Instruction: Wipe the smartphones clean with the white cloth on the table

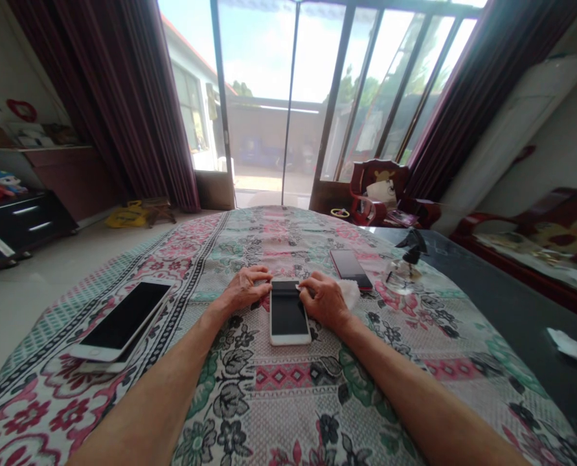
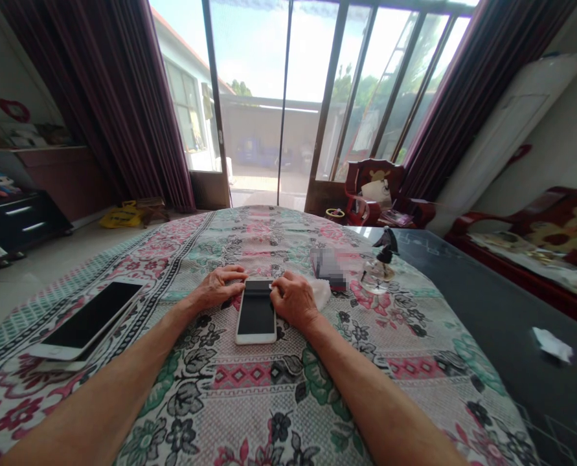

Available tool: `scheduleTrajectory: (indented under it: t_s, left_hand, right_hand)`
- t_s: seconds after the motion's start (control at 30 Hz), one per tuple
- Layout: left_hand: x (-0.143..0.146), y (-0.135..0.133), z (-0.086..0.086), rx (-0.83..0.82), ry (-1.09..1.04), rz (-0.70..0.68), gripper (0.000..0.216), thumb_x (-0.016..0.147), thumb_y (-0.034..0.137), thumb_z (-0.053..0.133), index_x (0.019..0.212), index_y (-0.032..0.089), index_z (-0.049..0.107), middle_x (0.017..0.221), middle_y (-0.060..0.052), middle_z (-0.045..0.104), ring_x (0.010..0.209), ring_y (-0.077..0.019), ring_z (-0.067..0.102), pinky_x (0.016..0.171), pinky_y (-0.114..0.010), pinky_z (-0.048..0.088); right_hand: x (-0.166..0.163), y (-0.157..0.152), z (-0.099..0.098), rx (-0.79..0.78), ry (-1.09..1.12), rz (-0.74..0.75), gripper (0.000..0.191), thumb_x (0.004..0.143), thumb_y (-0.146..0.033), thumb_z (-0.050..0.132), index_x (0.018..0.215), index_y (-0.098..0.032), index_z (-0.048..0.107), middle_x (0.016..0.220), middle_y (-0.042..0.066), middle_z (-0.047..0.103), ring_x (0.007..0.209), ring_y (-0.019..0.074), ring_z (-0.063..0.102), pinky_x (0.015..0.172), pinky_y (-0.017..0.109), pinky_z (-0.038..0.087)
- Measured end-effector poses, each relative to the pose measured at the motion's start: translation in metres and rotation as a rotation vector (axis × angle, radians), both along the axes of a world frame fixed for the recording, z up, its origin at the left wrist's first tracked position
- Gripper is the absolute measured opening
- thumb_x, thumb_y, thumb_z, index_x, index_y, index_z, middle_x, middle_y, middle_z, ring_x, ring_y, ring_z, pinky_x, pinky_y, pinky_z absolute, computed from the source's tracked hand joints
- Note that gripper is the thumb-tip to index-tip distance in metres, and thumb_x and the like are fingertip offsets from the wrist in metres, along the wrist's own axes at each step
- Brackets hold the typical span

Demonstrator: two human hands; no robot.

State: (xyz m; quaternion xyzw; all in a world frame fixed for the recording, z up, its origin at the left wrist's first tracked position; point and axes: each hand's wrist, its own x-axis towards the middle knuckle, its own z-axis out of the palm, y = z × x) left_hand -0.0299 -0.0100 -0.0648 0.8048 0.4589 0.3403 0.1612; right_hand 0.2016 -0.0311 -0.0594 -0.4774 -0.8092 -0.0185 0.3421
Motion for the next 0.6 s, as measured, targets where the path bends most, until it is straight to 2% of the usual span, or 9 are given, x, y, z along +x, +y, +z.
scheduleTrajectory:
  t_s: [0.17,0.4,0.6]
  left_hand:
    - [0.000,-0.001,0.001,-0.007,0.000,0.015,0.025,0.076,0.023,0.059,0.094,0.020,0.076,0.106,-0.004,0.070,0.098,-0.0193,0.066,0.090,-0.026,0.049]
    - [-0.001,0.001,-0.001,-0.011,0.013,0.000,0.024,0.077,0.024,0.059,0.093,0.021,0.076,0.107,-0.004,0.070,0.100,-0.0193,0.065,0.092,-0.027,0.049]
    - [0.000,0.001,-0.002,-0.023,0.009,0.015,0.026,0.076,0.025,0.059,0.095,0.020,0.076,0.110,-0.005,0.069,0.102,-0.0204,0.065,0.094,-0.028,0.048]
  right_hand:
    - [0.000,0.007,-0.001,-0.043,-0.015,0.000,0.020,0.086,-0.020,0.052,0.087,-0.021,0.072,0.081,0.004,0.063,0.074,0.0148,0.059,0.070,0.024,0.043]
    - [0.002,-0.003,-0.001,-0.017,0.035,0.010,0.015,0.076,-0.014,0.056,0.075,-0.019,0.070,0.075,0.003,0.062,0.070,0.0154,0.058,0.067,0.026,0.043]
    - [0.003,-0.005,-0.002,-0.029,0.050,0.052,0.017,0.079,-0.014,0.055,0.080,-0.019,0.071,0.077,0.004,0.062,0.072,0.0150,0.059,0.069,0.025,0.043]
